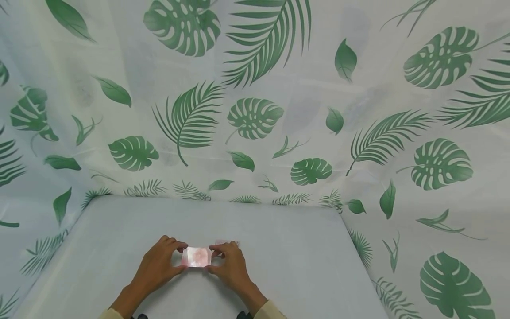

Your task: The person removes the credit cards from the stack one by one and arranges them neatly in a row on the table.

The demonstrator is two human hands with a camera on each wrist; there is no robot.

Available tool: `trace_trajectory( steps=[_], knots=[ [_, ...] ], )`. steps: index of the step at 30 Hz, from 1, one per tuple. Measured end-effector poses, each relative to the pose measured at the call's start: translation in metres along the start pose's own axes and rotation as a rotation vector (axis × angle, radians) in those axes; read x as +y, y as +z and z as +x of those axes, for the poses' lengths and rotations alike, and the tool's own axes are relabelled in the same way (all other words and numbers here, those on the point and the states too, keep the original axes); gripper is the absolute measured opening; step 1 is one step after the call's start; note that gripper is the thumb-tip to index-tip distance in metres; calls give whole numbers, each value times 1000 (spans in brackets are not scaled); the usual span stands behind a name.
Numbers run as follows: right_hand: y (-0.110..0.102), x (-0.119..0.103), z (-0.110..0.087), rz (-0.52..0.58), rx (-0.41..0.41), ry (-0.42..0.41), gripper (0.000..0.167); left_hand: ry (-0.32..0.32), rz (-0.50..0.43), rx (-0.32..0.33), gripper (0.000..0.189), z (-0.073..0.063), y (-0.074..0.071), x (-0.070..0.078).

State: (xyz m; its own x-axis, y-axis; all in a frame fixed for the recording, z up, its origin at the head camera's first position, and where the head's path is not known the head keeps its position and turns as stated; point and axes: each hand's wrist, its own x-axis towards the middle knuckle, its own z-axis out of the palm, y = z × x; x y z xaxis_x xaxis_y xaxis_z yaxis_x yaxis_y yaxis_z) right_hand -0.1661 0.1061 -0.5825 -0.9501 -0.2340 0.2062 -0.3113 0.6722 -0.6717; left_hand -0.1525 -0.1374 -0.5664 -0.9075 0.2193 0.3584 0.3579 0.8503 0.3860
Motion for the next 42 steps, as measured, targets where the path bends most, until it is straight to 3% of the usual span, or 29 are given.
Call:
trace_trajectory(
  steps=[17, 42],
  knots=[
    [16, -19, 1, 36, -4, -28, 53, 34, 38, 43, 54, -12, -17, -15],
    [37, -41, -1, 40, -39, -72, 54, -25, 78, 0, 53, -30, -38, -32]
  ],
)
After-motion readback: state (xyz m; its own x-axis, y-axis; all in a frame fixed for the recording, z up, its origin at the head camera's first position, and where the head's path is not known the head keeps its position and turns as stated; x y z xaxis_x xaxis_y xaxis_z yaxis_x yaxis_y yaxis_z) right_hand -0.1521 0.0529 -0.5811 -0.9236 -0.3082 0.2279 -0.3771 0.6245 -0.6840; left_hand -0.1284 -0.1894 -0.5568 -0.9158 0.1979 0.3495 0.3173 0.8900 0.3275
